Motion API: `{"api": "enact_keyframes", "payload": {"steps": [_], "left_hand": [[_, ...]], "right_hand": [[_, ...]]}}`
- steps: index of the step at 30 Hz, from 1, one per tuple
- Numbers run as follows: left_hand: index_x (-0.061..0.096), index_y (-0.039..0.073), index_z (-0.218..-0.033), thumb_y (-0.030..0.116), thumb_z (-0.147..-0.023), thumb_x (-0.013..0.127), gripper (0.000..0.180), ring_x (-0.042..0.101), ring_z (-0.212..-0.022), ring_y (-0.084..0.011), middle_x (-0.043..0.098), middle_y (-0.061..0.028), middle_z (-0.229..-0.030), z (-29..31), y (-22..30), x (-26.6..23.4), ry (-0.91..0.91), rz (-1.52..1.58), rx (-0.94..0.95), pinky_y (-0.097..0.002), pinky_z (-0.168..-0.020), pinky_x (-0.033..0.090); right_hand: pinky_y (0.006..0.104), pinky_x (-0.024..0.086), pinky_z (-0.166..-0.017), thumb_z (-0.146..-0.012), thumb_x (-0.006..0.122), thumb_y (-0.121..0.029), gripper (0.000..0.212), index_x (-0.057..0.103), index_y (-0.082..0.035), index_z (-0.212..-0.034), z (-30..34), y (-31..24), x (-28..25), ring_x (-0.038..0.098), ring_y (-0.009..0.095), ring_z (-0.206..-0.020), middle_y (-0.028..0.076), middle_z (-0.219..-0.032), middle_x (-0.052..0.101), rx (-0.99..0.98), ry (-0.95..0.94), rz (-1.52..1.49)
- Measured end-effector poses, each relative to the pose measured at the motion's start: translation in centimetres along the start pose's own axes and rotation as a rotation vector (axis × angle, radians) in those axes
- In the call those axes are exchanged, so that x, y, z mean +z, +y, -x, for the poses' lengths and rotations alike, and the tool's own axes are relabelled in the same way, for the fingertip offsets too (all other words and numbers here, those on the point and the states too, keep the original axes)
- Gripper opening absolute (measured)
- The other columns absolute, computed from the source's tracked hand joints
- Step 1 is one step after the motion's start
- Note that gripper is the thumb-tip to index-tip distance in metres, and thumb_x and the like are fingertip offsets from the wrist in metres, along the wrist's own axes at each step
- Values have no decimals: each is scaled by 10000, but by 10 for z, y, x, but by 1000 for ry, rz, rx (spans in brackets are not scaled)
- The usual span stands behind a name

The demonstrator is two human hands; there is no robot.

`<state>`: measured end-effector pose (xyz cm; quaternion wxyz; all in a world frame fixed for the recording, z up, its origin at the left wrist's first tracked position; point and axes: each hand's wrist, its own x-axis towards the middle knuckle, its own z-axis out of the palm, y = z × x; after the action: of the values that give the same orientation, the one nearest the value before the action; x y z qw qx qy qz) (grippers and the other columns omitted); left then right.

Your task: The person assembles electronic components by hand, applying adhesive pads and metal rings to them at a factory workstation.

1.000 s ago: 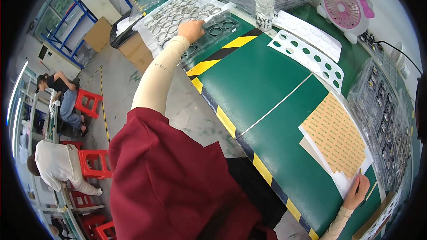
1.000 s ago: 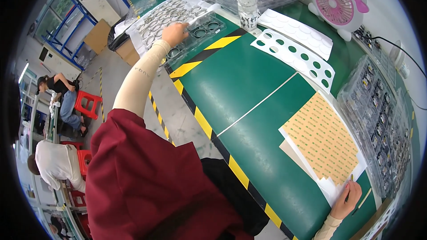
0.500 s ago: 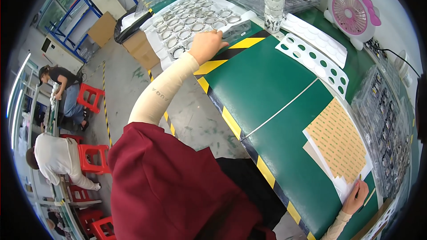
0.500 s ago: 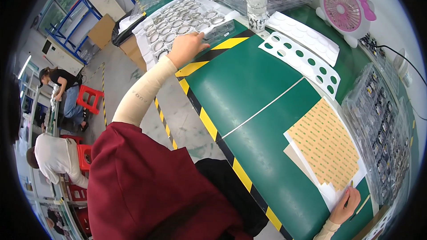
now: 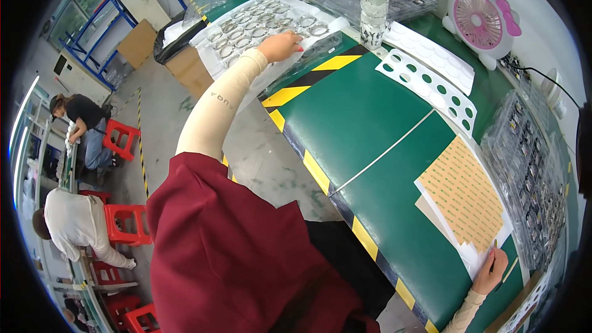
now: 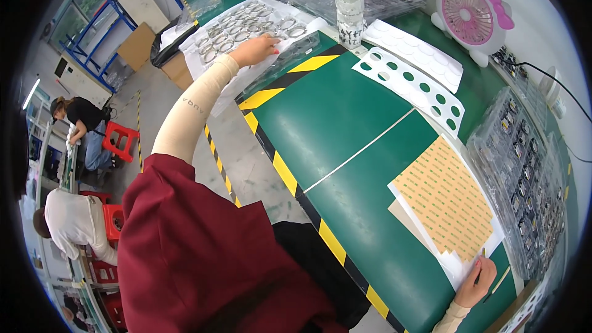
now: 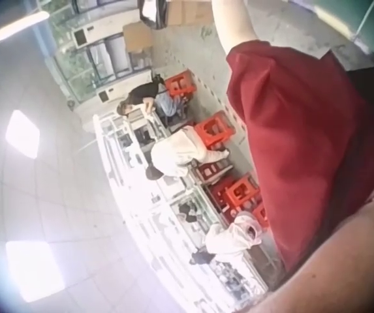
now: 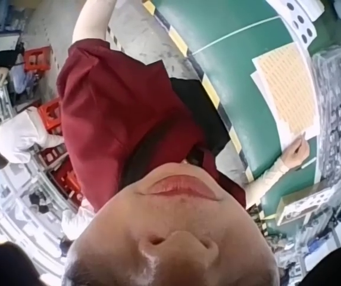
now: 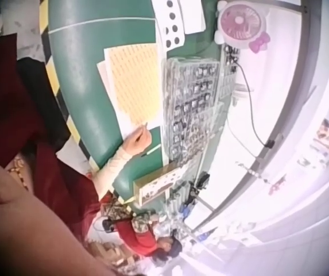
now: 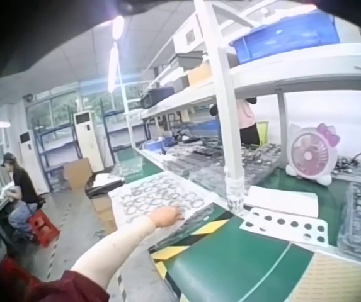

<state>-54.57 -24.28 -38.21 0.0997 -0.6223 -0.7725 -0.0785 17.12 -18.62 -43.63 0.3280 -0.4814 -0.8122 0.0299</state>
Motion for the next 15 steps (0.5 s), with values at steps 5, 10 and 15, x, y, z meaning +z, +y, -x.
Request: {"api": "enact_keyframes", "payload": {"steps": [5, 10, 15], "left_hand": [[649, 46, -949, 224, -820, 557, 239, 596, -823, -348, 620, -199, -888, -7, -15, -18, 109, 144, -95, -397, -734, 469], [651, 50, -934, 251, -864, 507, 257, 612, -575, -258, 618, -136, -631, 13, -10, -15, -257, 93, -253, -369, -580, 483], [624, -18, -890, 319, -850, 551, 347, 552, -494, -173, 570, -81, -565, 13, -7, -28, -350, 341, -320, -299, -495, 459]], "right_hand": [[352, 418, -823, -868, 506, -13, 114, 572, 44, -941, 2, 0, -3, 528, 273, -925, 146, -968, 564, 26, 11, -8], [349, 418, -820, -866, 500, -6, 111, 571, 43, -937, 0, 2, -1, 529, 272, -919, 144, -962, 563, 30, -9, -29], [346, 419, -814, -864, 500, -3, 107, 568, 43, -932, 0, 1, -1, 528, 270, -912, 139, -951, 563, 16, -2, -31]]}}
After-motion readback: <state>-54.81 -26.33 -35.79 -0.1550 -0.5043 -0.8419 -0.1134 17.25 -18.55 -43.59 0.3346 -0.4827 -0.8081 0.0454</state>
